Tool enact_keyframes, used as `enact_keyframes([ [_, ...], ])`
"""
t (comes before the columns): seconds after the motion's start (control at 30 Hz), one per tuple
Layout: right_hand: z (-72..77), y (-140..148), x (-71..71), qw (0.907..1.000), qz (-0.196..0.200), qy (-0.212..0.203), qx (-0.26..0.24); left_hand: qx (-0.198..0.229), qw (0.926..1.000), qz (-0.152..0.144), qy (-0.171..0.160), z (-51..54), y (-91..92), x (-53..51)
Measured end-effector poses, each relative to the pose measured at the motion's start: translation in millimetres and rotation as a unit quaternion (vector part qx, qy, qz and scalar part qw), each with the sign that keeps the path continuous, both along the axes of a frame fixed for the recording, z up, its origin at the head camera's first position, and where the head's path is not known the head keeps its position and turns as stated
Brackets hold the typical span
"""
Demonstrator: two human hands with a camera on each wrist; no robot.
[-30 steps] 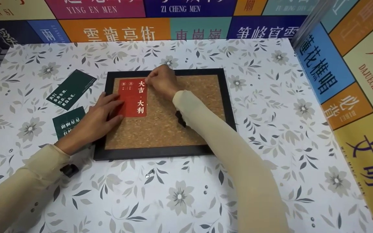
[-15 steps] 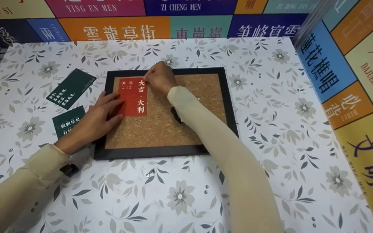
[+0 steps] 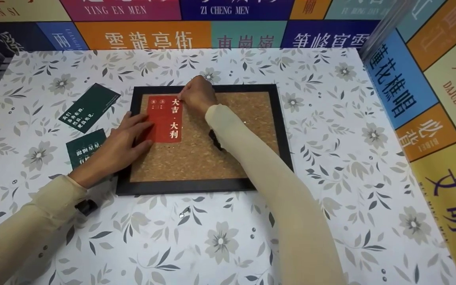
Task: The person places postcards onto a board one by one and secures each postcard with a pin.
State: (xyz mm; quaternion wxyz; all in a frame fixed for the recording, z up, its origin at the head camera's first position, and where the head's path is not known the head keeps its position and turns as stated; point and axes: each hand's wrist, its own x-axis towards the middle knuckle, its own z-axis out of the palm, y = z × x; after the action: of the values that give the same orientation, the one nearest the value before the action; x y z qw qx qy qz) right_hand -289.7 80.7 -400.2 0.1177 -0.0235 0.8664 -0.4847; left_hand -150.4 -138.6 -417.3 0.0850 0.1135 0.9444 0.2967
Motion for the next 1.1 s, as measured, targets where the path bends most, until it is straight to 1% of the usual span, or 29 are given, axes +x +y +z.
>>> enact_keyframes([
  [0.13, 0.7, 0.7, -0.2, 0.9999, 0.005, 0.008, 0.012, 0.0, 1.0, -0.002, 0.005, 0.5, 0.8, 0.2],
  [0.23, 1.1, -0.1, 0.0, 0.9999, -0.004, 0.007, 0.009, 0.0, 1.0, -0.001, 0.002, 0.4, 0.7, 0.1],
  [0.5, 1.5, -2.9, 0.2, 0.9995, -0.015, -0.007, 0.029, 0.004, 1.0, 0.002, -0.003, 0.0, -0.7, 0.5],
  [0.73, 0.5, -5.0, 0.2, 0.9993, -0.022, -0.007, 0.031, 0.01, 0.9999, 0.002, -0.005, -1.1, -2.3, 0.7],
  [0.93, 0.9, -5.3, -1.0, 0.9987, -0.028, -0.017, 0.04, 0.007, 1.0, -0.001, -0.004, -0.7, -1.7, 0.5],
  [1.1, 0.5, -5.0, -2.1, 0.9977, -0.033, -0.014, 0.057, -0.002, 1.0, -0.001, -0.004, 0.4, 0.1, -0.2],
])
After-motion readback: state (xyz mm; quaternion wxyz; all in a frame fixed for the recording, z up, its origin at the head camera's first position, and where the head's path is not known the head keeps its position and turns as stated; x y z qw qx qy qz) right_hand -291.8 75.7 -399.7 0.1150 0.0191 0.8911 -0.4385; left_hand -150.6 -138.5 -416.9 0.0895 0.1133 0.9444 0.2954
